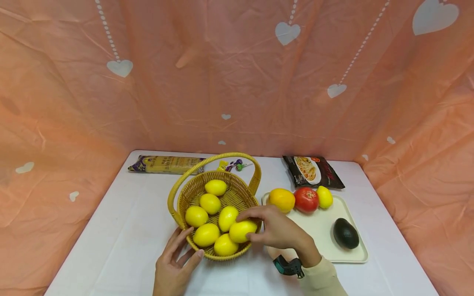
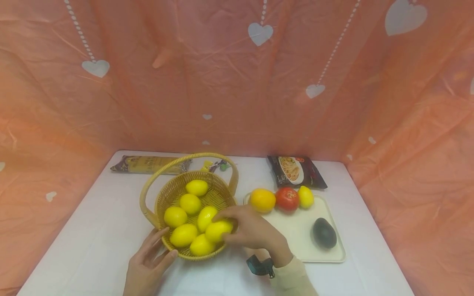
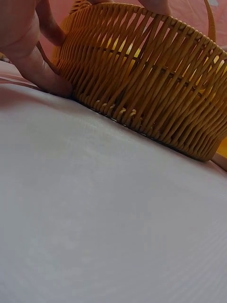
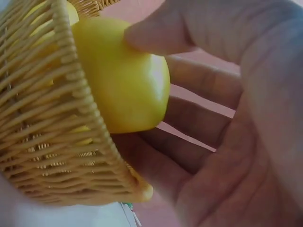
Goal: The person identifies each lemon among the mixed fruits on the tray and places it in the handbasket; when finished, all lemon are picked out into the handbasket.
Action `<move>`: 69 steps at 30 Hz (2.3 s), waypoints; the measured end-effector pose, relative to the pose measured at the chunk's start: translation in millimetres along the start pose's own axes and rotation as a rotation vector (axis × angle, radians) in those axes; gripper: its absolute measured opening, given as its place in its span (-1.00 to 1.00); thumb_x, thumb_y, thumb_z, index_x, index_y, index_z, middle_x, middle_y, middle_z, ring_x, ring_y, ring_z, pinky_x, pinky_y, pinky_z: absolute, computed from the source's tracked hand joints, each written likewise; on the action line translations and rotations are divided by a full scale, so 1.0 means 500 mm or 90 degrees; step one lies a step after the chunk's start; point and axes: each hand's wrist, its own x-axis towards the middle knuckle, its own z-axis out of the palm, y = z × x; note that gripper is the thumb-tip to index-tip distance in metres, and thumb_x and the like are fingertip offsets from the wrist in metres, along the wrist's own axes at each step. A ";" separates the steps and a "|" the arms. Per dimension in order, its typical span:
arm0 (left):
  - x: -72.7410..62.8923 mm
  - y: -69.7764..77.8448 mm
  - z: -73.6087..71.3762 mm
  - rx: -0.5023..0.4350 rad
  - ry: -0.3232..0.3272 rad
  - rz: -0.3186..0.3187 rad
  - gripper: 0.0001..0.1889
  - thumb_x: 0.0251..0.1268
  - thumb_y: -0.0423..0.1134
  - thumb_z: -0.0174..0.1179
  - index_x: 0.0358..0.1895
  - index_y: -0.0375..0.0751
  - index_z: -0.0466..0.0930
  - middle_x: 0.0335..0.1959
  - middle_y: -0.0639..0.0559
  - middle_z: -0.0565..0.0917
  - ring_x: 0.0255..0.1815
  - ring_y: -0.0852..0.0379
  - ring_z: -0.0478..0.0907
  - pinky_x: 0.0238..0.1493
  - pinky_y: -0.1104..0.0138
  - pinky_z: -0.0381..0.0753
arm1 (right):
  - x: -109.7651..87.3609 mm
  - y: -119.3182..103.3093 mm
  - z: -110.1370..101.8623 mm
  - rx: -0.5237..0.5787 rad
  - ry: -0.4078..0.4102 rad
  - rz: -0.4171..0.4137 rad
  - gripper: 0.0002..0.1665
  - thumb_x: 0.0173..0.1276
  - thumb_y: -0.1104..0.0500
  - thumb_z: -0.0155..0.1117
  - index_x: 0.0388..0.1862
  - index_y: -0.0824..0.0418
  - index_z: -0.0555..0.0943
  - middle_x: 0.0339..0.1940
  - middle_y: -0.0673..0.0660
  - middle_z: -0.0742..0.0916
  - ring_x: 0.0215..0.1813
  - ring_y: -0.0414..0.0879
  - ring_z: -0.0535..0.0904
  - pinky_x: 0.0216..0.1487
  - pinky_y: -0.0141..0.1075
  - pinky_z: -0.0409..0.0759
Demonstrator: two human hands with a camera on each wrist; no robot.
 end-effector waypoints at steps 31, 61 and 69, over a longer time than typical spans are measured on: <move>0.000 0.004 0.001 0.004 0.003 0.009 -0.33 0.34 -0.37 0.56 0.51 -0.22 0.59 0.77 -0.38 0.11 0.67 -0.36 0.27 0.23 0.51 0.73 | 0.033 -0.013 0.040 0.009 -0.029 0.022 -0.51 0.39 0.19 0.57 0.29 0.03 0.76 0.28 -0.07 0.81 0.30 -0.17 0.70 0.45 -0.15 0.72; 0.003 0.000 -0.001 0.015 -0.001 -0.006 -0.33 0.36 -0.30 0.57 0.52 -0.15 0.59 0.78 -0.37 0.09 0.70 -0.38 0.25 0.29 0.39 0.76 | -0.275 0.180 -0.208 0.189 0.392 0.184 -0.53 0.55 0.44 0.36 0.38 0.56 0.58 0.16 -0.11 0.86 0.18 -0.31 0.80 0.17 -0.53 0.77; 0.001 0.002 0.000 0.019 -0.001 -0.004 -0.33 0.37 -0.30 0.56 0.53 -0.15 0.58 0.77 -0.38 0.10 0.69 -0.40 0.25 0.30 0.35 0.77 | -0.298 0.208 -0.240 0.012 0.376 0.376 -0.39 0.60 0.00 0.45 0.44 0.34 0.64 0.22 0.16 0.85 0.02 -0.62 0.66 0.03 -0.71 0.65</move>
